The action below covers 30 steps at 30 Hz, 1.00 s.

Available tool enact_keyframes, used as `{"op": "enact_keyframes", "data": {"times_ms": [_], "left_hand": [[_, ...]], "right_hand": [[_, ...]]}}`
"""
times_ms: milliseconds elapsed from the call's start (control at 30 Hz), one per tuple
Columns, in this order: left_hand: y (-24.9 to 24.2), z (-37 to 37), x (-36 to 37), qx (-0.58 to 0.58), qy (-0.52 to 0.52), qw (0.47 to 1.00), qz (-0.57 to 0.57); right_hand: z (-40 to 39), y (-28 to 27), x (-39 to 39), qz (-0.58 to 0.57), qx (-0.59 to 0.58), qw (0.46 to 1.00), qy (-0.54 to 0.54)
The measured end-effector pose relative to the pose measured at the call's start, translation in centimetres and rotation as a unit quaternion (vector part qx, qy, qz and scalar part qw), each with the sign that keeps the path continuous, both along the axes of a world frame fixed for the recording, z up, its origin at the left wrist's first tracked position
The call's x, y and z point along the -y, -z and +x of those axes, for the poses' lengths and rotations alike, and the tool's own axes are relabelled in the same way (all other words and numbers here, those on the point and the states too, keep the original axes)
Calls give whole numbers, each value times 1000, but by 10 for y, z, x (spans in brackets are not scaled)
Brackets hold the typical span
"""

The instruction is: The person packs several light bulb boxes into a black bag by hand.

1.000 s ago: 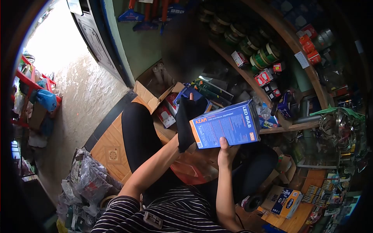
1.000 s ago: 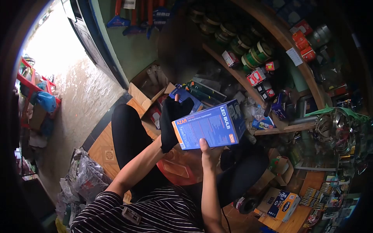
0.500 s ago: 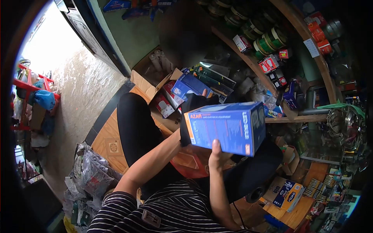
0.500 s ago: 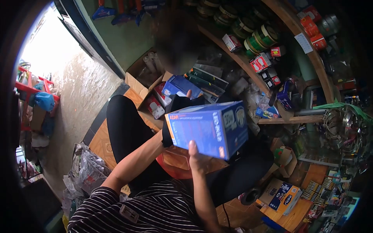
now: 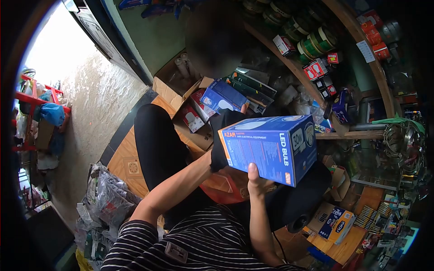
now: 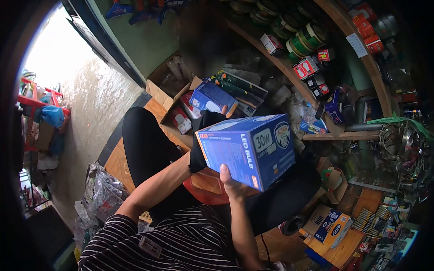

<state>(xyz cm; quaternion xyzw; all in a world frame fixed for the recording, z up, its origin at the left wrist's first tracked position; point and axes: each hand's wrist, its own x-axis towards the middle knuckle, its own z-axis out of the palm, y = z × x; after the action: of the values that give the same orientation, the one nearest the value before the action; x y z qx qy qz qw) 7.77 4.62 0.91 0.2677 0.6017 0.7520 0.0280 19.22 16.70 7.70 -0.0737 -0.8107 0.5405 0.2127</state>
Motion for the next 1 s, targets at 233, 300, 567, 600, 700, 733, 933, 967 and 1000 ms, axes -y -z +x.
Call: {"op": "enact_keyframes", "data": {"times_ms": [233, 300, 567, 600, 700, 733, 933, 967, 1000], "left_hand": [[-76, 24, -2, 180, 50, 977, 99], [-77, 20, 7, 56, 15, 998, -25], [-6, 7, 8, 130, 45, 988, 69], [-14, 3, 11, 77, 17, 997, 16], [-72, -6, 14, -90, -91, 991, -37], [-82, -11, 15, -188, -129, 952, -204], [-77, -19, 10, -151, -146, 903, -375], [-80, -23, 11, -186, -134, 892, -388], [-82, -26, 11, -222, -121, 881, -400]], "right_hand": [[-35, -12, -25, -48, -53, 989, 130], [-28, -14, -12, -78, -5, 992, 97], [5, -9, 13, 64, 96, 988, -107], [0, -10, 7, 8, 68, 996, -57], [-13, -19, -9, -61, 6, 996, 68], [-18, -21, -13, -66, -13, 992, 104], [-22, -20, -33, -444, -106, 874, 167], [-21, -29, -37, -527, -100, 826, 172], [-14, -24, -48, -594, -110, 795, 49]]}}
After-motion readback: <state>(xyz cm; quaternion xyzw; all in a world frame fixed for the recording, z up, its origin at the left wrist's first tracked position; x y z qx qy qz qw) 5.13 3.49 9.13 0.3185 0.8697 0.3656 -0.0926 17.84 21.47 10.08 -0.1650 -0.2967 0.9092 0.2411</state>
